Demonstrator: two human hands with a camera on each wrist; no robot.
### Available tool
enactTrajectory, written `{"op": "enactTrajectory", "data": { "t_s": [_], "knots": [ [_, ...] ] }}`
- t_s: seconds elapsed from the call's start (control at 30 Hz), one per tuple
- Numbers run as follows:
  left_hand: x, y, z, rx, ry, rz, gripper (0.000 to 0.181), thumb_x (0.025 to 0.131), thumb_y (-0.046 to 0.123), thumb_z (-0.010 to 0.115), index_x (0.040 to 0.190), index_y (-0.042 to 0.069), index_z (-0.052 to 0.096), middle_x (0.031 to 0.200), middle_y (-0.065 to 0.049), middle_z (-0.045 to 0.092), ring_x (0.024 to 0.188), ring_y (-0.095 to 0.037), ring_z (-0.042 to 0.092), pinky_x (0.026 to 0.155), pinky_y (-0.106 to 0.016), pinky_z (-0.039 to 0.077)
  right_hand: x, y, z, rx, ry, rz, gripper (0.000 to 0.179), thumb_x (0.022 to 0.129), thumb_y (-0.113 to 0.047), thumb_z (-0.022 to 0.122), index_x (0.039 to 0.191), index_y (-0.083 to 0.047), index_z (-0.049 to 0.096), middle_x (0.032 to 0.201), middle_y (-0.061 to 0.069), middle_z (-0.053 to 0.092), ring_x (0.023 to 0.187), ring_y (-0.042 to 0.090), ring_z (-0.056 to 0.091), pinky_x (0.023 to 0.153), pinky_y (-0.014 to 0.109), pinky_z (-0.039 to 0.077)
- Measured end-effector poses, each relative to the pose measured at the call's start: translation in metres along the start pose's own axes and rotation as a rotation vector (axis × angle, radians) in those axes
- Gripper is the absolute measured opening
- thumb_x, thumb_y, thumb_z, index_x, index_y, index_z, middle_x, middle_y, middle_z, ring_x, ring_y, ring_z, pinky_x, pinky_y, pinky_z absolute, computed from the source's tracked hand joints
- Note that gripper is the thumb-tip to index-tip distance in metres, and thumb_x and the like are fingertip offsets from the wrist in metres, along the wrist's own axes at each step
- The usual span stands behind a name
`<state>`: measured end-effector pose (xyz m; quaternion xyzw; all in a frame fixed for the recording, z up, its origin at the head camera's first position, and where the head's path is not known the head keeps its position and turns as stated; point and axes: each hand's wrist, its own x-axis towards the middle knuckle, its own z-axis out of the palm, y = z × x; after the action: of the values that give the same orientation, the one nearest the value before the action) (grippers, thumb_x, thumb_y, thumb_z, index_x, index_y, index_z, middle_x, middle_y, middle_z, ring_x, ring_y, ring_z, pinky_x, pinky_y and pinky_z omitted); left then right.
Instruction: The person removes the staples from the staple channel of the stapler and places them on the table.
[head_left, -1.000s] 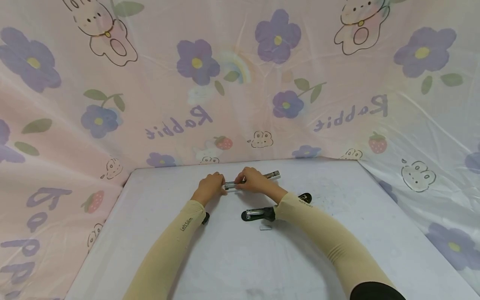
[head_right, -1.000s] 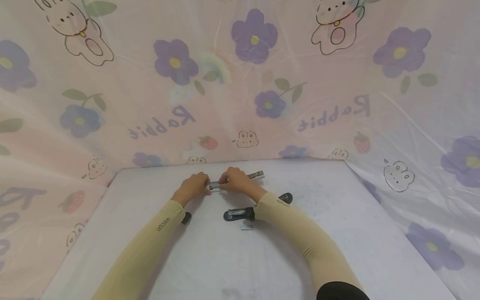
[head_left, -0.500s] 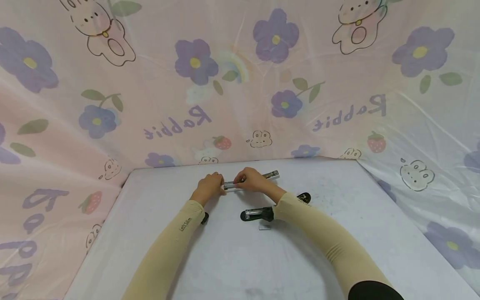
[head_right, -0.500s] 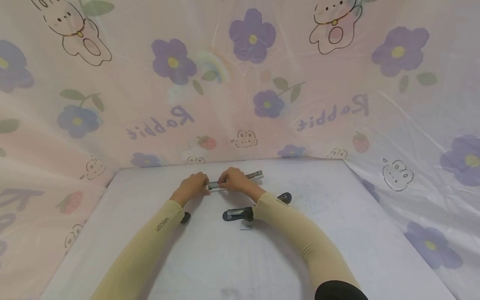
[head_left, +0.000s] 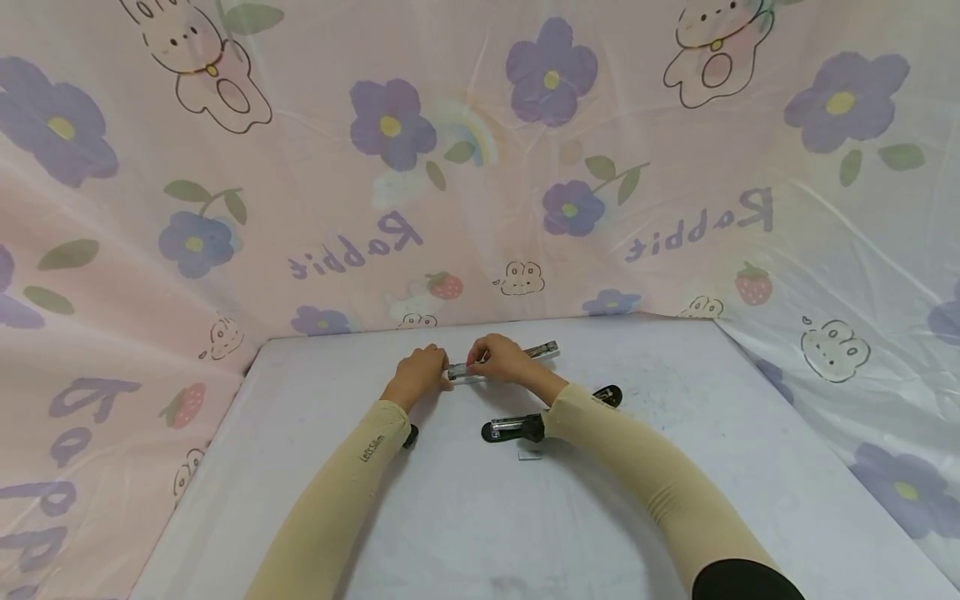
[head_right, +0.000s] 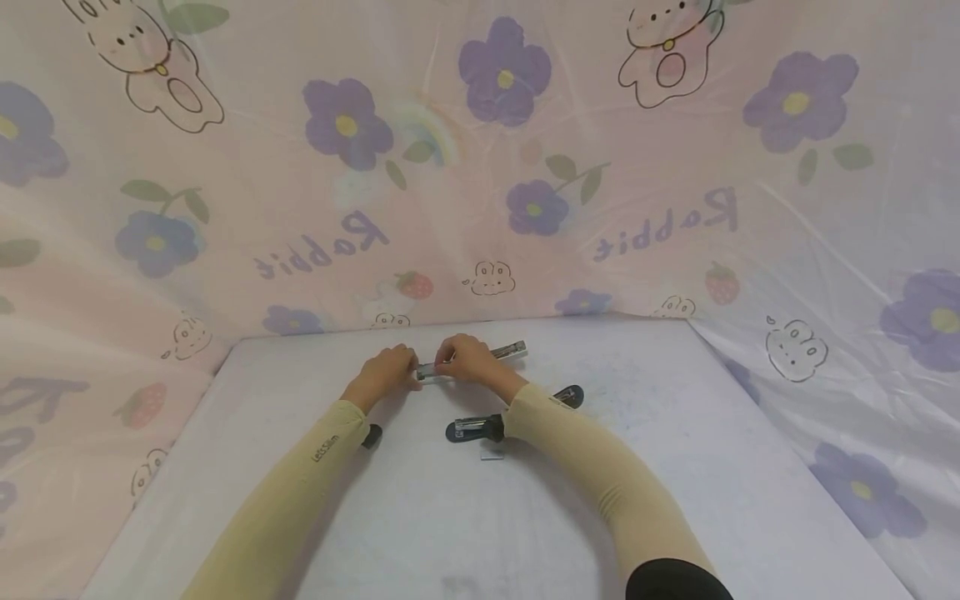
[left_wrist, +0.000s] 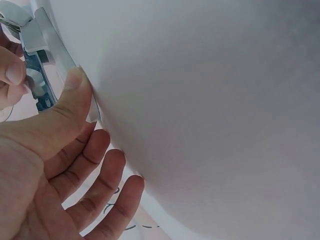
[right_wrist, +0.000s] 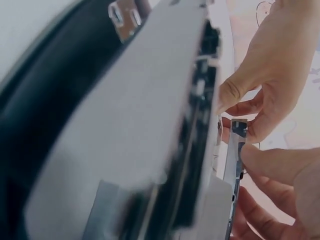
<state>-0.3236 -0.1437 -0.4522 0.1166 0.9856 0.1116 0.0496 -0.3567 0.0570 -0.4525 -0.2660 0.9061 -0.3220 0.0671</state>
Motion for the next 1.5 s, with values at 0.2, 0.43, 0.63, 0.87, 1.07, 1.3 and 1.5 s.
{"op": "enactTrajectory", "data": {
  "t_s": [0.2,0.43,0.63,0.87,1.07,1.3,1.5],
  "knots": [
    [0.000,-0.001,0.000,0.001,-0.004,0.005,0.032,0.091,0.028,0.088,0.109,0.009,0.070,0.114,-0.008,0.064,0.104,-0.030,0.063,0.089,-0.049,0.056,0.004,0.000,0.002,0.025,0.019,-0.023,0.009,0.095,-0.015,0.082,0.097,-0.011,0.075,0.094,0.000,0.072,0.085,0.015,0.060,0.079,0.030,0.048],
    [0.000,-0.001,0.001,0.009,-0.007,0.002,0.032,0.092,0.030,0.088,0.109,0.010,0.070,0.115,-0.007,0.064,0.105,-0.031,0.064,0.089,-0.049,0.056,0.004,-0.005,0.004,0.007,0.036,-0.030,0.017,0.096,-0.015,0.082,0.102,-0.010,0.067,0.095,0.002,0.069,0.085,0.016,0.060,0.078,0.031,0.049],
    [-0.001,0.000,0.001,0.011,-0.004,-0.004,0.032,0.091,0.030,0.088,0.108,0.010,0.070,0.114,-0.008,0.065,0.105,-0.031,0.064,0.090,-0.050,0.056,0.005,-0.010,0.004,-0.051,0.021,-0.021,0.017,0.098,-0.017,0.080,0.112,-0.009,0.076,0.096,0.003,0.071,0.087,0.016,0.062,0.080,0.032,0.051],
    [-0.003,0.001,0.000,0.008,0.005,0.006,0.033,0.091,0.030,0.088,0.110,0.009,0.071,0.115,-0.009,0.066,0.106,-0.032,0.064,0.091,-0.051,0.056,0.002,-0.010,-0.001,-0.046,0.020,-0.041,0.016,0.098,-0.017,0.080,0.112,-0.008,0.078,0.096,0.003,0.071,0.086,0.016,0.062,0.081,0.033,0.051],
    [-0.004,0.002,-0.001,0.006,-0.004,-0.002,0.033,0.091,0.030,0.088,0.110,0.010,0.071,0.117,-0.009,0.066,0.107,-0.032,0.064,0.093,-0.051,0.056,-0.002,-0.006,-0.004,-0.017,0.027,-0.058,0.016,0.099,-0.019,0.079,0.111,-0.009,0.076,0.095,0.002,0.071,0.084,0.014,0.062,0.077,0.029,0.051],
    [-0.004,0.002,-0.001,0.006,-0.007,-0.001,0.032,0.091,0.030,0.088,0.109,0.010,0.070,0.117,-0.009,0.065,0.105,-0.030,0.063,0.091,-0.049,0.056,-0.007,-0.002,-0.005,-0.014,0.049,-0.093,0.015,0.099,-0.019,0.079,0.109,-0.009,0.075,0.094,0.002,0.071,0.084,0.013,0.062,0.079,0.029,0.052],
    [-0.004,0.002,-0.001,0.004,-0.003,0.001,0.032,0.092,0.029,0.088,0.109,0.009,0.070,0.116,-0.009,0.065,0.104,-0.030,0.063,0.091,-0.049,0.056,-0.014,-0.002,-0.008,-0.018,0.046,-0.087,0.012,0.099,-0.016,0.079,0.107,-0.009,0.075,0.094,0.002,0.072,0.085,0.014,0.064,0.081,0.032,0.054]
  ]
}}
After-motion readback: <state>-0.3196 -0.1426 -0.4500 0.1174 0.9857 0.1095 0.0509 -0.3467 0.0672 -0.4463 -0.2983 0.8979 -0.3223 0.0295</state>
